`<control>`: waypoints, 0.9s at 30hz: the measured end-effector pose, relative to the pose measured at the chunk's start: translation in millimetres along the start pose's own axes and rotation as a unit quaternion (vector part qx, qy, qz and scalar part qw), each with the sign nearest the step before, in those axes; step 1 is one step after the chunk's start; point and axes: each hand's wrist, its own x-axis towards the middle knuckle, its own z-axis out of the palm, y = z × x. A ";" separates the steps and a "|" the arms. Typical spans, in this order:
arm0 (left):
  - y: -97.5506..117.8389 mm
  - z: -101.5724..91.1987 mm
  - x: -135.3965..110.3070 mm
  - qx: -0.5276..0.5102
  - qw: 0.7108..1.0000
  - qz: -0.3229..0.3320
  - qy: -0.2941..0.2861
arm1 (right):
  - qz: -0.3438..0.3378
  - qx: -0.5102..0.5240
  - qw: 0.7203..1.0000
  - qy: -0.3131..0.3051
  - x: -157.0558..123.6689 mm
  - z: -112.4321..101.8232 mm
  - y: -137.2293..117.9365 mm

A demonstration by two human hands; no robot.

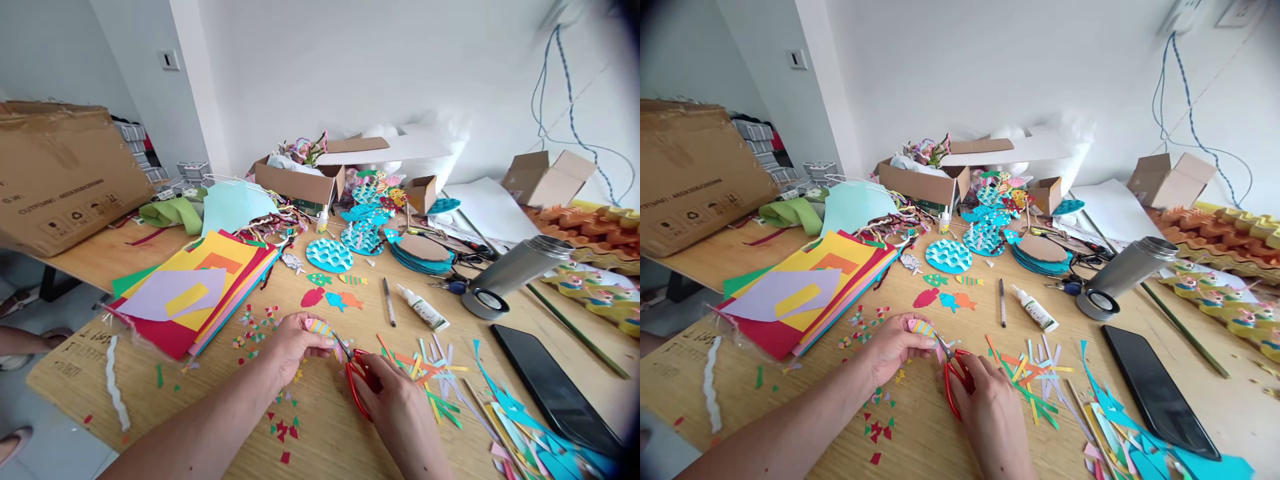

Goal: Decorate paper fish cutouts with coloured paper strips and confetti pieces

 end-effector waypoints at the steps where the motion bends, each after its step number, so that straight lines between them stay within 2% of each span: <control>1: 0.0 -0.1 0.1 -0.001 1.000 -0.001 0.000 | -0.001 -0.001 1.000 0.002 -0.3 0.3 0.4; 27: -1.0 -2.2 3.2 0.022 1.000 -0.003 -0.003 | -0.011 -0.020 1.000 0.006 -1.0 3.4 4.1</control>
